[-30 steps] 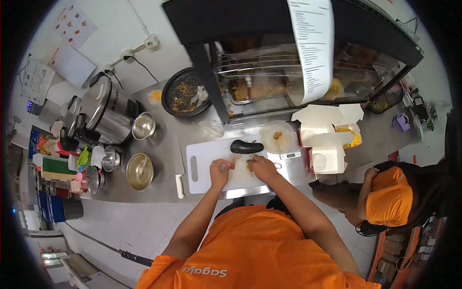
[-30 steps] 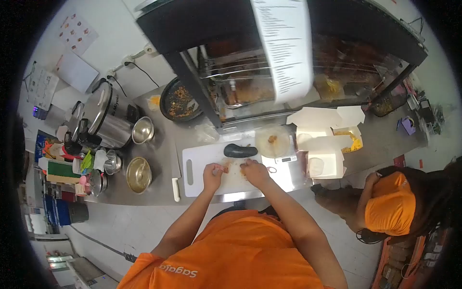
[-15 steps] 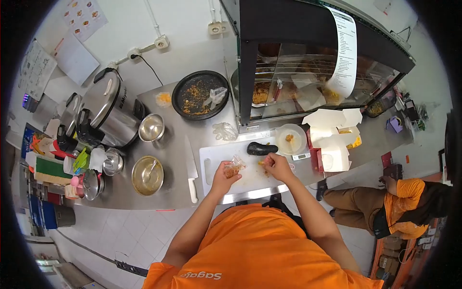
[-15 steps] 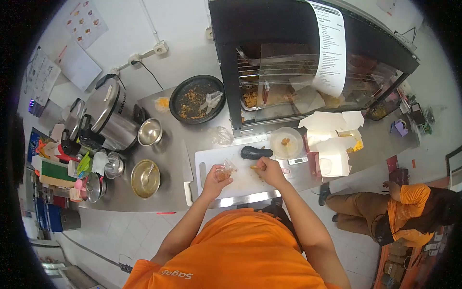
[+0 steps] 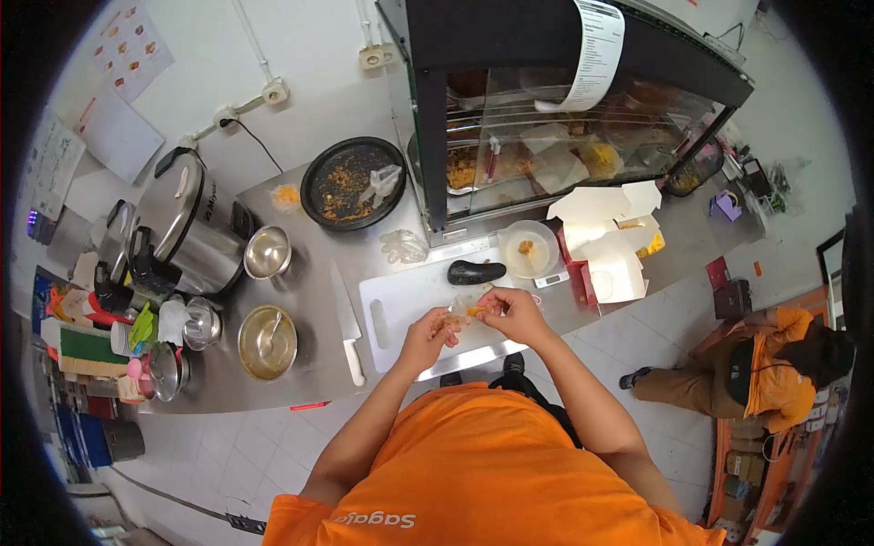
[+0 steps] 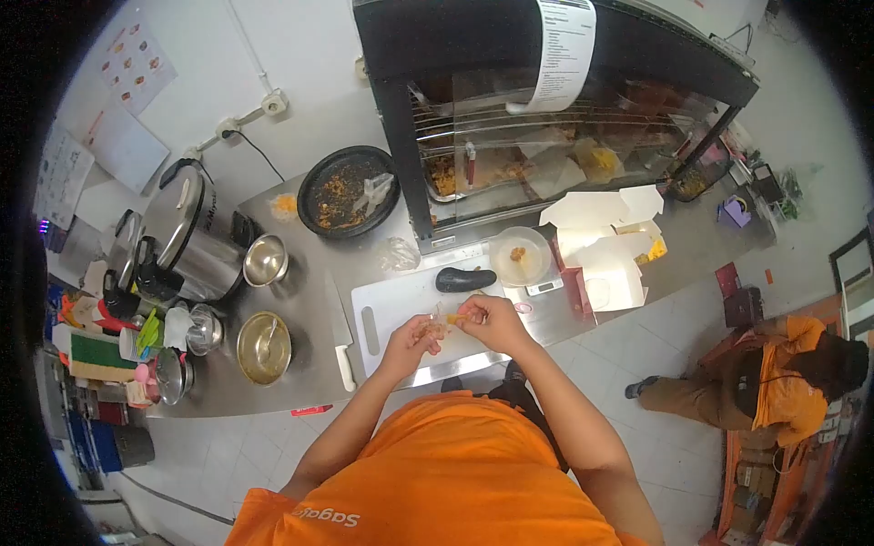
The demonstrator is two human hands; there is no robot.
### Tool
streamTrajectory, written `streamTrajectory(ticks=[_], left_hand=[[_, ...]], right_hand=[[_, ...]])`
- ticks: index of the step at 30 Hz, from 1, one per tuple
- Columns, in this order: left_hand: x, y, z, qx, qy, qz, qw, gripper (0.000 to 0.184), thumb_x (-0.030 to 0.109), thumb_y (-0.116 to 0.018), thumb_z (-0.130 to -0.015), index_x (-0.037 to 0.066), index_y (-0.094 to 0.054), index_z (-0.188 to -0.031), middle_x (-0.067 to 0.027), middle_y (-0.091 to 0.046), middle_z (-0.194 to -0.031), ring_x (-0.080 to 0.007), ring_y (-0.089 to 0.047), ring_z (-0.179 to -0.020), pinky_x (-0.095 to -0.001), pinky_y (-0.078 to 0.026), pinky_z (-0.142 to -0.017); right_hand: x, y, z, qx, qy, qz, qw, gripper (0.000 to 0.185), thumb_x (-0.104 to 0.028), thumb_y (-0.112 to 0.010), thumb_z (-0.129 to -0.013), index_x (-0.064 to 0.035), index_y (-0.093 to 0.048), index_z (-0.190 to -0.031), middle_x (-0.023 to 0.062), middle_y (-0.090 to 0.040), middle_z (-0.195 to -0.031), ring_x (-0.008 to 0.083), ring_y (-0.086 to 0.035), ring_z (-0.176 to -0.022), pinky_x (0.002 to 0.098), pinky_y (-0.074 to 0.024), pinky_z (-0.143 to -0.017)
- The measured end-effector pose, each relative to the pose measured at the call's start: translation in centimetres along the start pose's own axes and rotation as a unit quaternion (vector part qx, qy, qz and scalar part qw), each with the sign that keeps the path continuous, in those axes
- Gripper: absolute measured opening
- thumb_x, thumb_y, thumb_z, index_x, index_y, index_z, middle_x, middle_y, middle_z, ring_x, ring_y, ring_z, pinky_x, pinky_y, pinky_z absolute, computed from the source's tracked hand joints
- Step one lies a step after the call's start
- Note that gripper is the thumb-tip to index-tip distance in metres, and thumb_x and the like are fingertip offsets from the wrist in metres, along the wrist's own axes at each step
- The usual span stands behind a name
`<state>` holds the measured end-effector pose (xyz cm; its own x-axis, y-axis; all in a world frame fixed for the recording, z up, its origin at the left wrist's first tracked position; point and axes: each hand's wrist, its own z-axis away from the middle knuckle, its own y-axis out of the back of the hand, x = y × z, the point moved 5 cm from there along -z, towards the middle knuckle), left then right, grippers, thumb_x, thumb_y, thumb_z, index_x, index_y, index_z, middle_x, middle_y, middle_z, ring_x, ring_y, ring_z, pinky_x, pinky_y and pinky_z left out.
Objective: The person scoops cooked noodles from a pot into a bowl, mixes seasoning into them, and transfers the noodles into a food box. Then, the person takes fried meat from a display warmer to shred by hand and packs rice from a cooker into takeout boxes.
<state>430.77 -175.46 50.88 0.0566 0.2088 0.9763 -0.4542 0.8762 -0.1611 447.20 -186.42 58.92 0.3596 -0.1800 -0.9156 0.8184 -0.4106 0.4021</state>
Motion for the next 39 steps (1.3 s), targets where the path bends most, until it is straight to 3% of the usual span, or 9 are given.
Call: streamTrajectory(ticks=[5,11,15,17,21,23,32,35,39], left_hand=[[1.4,-1.0,-0.1,-0.007,0.017,-0.083,0.996,0.025,0.002,-0.053,-0.099,-0.003,-0.056,-0.123,-0.0083,-0.068,-0.096,-0.0110,-0.063,-0.071,-0.0256,-0.053,-0.066],[2.2,-2.2,0.1,-0.005,0.005,-0.120,0.993,0.019,0.005,-0.057,-0.097,-0.002,-0.065,-0.113,-0.0080,-0.071,-0.085,-0.0098,-0.066,-0.068,-0.0248,-0.056,-0.064],[2.0,-2.3,0.2,-0.004,0.012,-0.132,0.991,0.016,0.006,-0.060,-0.096,-0.003,-0.068,-0.106,-0.0085,-0.071,-0.081,-0.0099,-0.066,-0.068,-0.0244,-0.056,-0.064],[1.6,-2.3,0.2,-0.038,0.031,-0.145,0.988,0.019,0.005,-0.060,-0.096,-0.005,-0.066,-0.111,-0.0062,-0.070,-0.082,-0.0094,-0.064,-0.072,-0.0249,-0.053,-0.065],[1.3,-2.2,0.1,-0.042,0.050,-0.158,0.985,0.020,0.005,-0.063,-0.094,-0.004,-0.066,-0.111,-0.0059,-0.070,-0.087,-0.0090,-0.065,-0.078,-0.0237,-0.052,-0.070],[1.2,-2.4,-0.2,-0.032,-0.030,-0.116,0.992,0.017,0.004,-0.064,-0.093,-0.003,-0.065,-0.109,-0.0053,-0.070,-0.094,-0.0082,-0.063,-0.084,-0.0222,-0.050,-0.074],[1.2,-2.5,-0.4,-0.005,-0.032,-0.091,0.995,0.012,0.013,-0.066,-0.095,0.002,-0.065,-0.098,0.0003,-0.064,-0.079,-0.0050,-0.054,-0.068,-0.0213,-0.044,-0.062],[1.1,-2.6,-0.5,-0.030,0.002,-0.126,0.992,0.010,0.013,-0.061,-0.098,0.003,-0.063,-0.100,0.0009,-0.062,-0.080,-0.0073,-0.056,-0.073,-0.0231,-0.045,-0.064],[0.9,-2.7,-0.7,-0.045,0.016,-0.109,0.993,0.013,0.017,-0.060,-0.099,0.004,-0.063,-0.100,0.0016,-0.060,-0.079,-0.0077,-0.055,-0.073,-0.0232,-0.045,-0.065]], right_hand=[[-0.4,0.6,1.2,-0.029,-0.031,0.027,0.999,0.020,-0.015,-0.075,-0.077,-0.0003,-0.070,-0.090,0.0031,-0.061,-0.069,0.0106,-0.054,-0.064,0.0262,-0.0464,-0.063],[-0.2,1.0,1.5,0.023,-0.008,0.119,0.993,0.015,-0.012,-0.075,-0.080,-0.0014,-0.071,-0.090,-0.0014,-0.063,-0.069,0.0057,-0.053,-0.062,0.0236,-0.0436,-0.057],[0.6,0.2,1.6,-0.024,-0.027,0.042,0.998,0.015,-0.013,-0.075,-0.081,-0.0019,-0.071,-0.090,-0.0021,-0.063,-0.071,0.0054,-0.054,-0.064,0.0230,-0.0437,-0.059],[0.0,0.5,1.9,0.008,-0.023,0.032,0.999,0.019,-0.014,-0.074,-0.081,-0.0019,-0.071,-0.094,0.0057,-0.066,-0.076,0.0134,-0.058,-0.068,0.0277,-0.0477,-0.066],[0.2,0.3,2.1,0.011,-0.039,0.000,0.999,0.015,-0.011,-0.072,-0.083,-0.0025,-0.070,-0.095,0.0059,-0.067,-0.078,0.0135,-0.058,-0.070,0.0272,-0.0473,-0.066],[0.2,0.2,2.3,0.008,-0.007,0.017,1.000,0.017,-0.012,-0.072,-0.083,-0.0033,-0.071,-0.098,0.0066,-0.067,-0.079,0.0141,-0.058,-0.069,0.0272,-0.0471,-0.065],[-1.0,0.3,2.6,-0.026,0.056,0.052,0.997,0.026,-0.015,-0.076,-0.081,-0.0044,-0.071,-0.104,0.0112,-0.068,-0.082,0.0197,-0.063,-0.071,0.0312,-0.0503,-0.067],[-2.1,0.3,2.7,-0.016,0.125,0.091,0.988,0.030,-0.016,-0.078,-0.079,-0.0054,-0.070,-0.105,0.0132,-0.068,-0.084,0.0249,-0.066,-0.075,0.0343,-0.0519,-0.069],[-2.2,0.4,2.6,0.002,0.131,0.105,0.986,0.030,-0.017,-0.078,-0.078,-0.0049,-0.068,-0.104,0.0140,-0.068,-0.084,0.0281,-0.067,-0.077,0.0372,-0.0526,-0.070]])
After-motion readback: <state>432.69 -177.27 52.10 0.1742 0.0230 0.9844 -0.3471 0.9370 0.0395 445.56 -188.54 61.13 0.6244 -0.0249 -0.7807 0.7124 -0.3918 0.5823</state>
